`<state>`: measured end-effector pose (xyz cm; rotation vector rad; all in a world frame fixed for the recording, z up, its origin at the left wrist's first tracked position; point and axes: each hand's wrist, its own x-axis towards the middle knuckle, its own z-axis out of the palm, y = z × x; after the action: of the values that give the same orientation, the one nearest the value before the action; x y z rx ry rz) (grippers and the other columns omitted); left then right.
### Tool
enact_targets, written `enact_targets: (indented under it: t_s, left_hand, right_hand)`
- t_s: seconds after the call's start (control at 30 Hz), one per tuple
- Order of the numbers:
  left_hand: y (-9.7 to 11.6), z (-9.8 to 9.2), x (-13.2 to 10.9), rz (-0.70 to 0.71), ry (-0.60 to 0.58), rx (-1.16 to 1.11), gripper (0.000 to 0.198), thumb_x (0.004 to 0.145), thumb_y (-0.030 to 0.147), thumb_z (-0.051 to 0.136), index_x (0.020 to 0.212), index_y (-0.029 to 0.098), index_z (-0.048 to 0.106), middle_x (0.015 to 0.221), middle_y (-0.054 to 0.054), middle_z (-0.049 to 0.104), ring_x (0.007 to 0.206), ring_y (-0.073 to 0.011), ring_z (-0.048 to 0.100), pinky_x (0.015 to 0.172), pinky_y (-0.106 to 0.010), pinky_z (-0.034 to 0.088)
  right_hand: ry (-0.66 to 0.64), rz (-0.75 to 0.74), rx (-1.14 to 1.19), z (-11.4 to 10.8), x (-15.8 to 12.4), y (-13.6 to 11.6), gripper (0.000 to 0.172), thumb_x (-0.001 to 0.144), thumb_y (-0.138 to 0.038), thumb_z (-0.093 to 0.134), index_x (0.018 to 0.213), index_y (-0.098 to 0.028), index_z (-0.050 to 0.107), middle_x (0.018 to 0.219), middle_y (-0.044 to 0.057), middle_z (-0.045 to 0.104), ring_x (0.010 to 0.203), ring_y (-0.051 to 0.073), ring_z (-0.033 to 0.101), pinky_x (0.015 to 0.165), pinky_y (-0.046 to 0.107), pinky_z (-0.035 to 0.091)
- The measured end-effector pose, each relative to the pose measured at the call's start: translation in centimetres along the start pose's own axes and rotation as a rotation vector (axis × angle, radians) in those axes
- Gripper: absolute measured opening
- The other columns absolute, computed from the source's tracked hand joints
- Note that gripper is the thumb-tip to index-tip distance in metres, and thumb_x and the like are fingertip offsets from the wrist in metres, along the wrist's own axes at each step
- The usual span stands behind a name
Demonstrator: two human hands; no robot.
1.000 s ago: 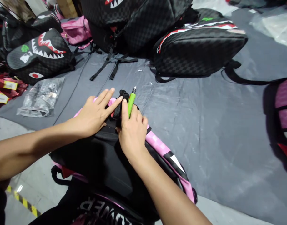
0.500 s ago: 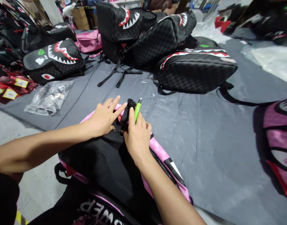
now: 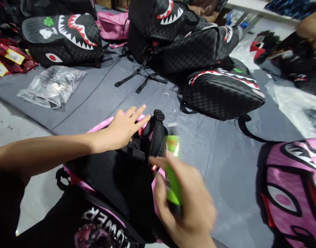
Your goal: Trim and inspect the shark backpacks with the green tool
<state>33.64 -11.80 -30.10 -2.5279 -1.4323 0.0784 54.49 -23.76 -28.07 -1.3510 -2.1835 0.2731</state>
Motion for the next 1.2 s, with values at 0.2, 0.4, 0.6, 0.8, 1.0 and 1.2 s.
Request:
enact_targets:
  t_s: [0.2,0.4,0.6,0.8,1.0,1.2]
  left_hand:
    - [0.1,-0.4,-0.2,-0.008,-0.007,-0.003,0.088,0.082,0.029,0.068,0.157,0.023,0.023,0.166,-0.013,0.014,0.138,-0.0341,0.035,0.091,-0.044,0.047]
    - [0.2,-1.0,-0.5,-0.009,-0.039,-0.014,0.086,0.084,0.025,0.065,0.158,0.021,0.021,0.167,-0.014,0.012,0.139,-0.0346,0.034,0.093,-0.043,0.046]
    - [0.1,-1.0,-0.2,-0.011,-0.077,-0.007,0.085,0.087,0.03,0.064,0.158,0.022,0.018,0.167,-0.014,0.009,0.139,-0.0342,0.033,0.095,-0.043,0.044]
    - [0.1,-0.8,-0.2,-0.012,-0.063,-0.008,0.081,0.089,0.029,0.061,0.158,0.021,0.019,0.166,-0.015,0.011,0.14,-0.0341,0.033,0.093,-0.044,0.045]
    - [0.1,-1.1,-0.2,-0.009,-0.084,-0.011,0.079,0.091,0.027,0.058,0.158,0.021,0.018,0.167,-0.015,0.01,0.141,-0.034,0.032,0.096,-0.044,0.044]
    - [0.1,-1.4,-0.1,-0.021,-0.126,-0.04,0.084,0.089,0.028,0.062,0.159,0.022,0.016,0.167,-0.014,0.006,0.143,-0.0352,0.028,0.099,-0.045,0.041]
  right_hand:
    - [-0.152,0.252,0.457,3.3,3.2,0.1,0.04,0.094,-0.04,0.059,0.126,-0.018,0.067,0.08,0.005,0.078,0.07,0.022,0.074,0.062,0.033,0.061]
    - [-0.184,0.324,0.407,3.8,4.4,1.2,0.035,0.091,-0.042,0.06,0.11,-0.016,0.076,0.082,0.007,0.078,0.059,0.018,0.069,0.053,0.029,0.055]
    - [-0.3,0.274,0.427,4.4,6.0,1.9,0.033,0.089,-0.038,0.06,0.109,-0.017,0.076,0.084,0.006,0.078,0.065,0.018,0.07,0.062,0.029,0.056]
    - [-0.258,0.142,0.362,4.6,6.0,1.7,0.025,0.09,-0.03,0.06,0.107,-0.021,0.076,0.101,0.006,0.078,0.084,0.02,0.073,0.08,0.031,0.057]
    - [-0.245,0.145,0.372,4.6,6.1,1.6,0.024,0.09,-0.028,0.061,0.105,-0.019,0.076,0.097,0.006,0.078,0.081,0.019,0.073,0.076,0.029,0.057]
    - [-0.23,0.15,0.399,4.9,6.1,1.5,0.023,0.09,-0.027,0.06,0.105,-0.02,0.076,0.097,0.006,0.078,0.082,0.019,0.073,0.078,0.03,0.057]
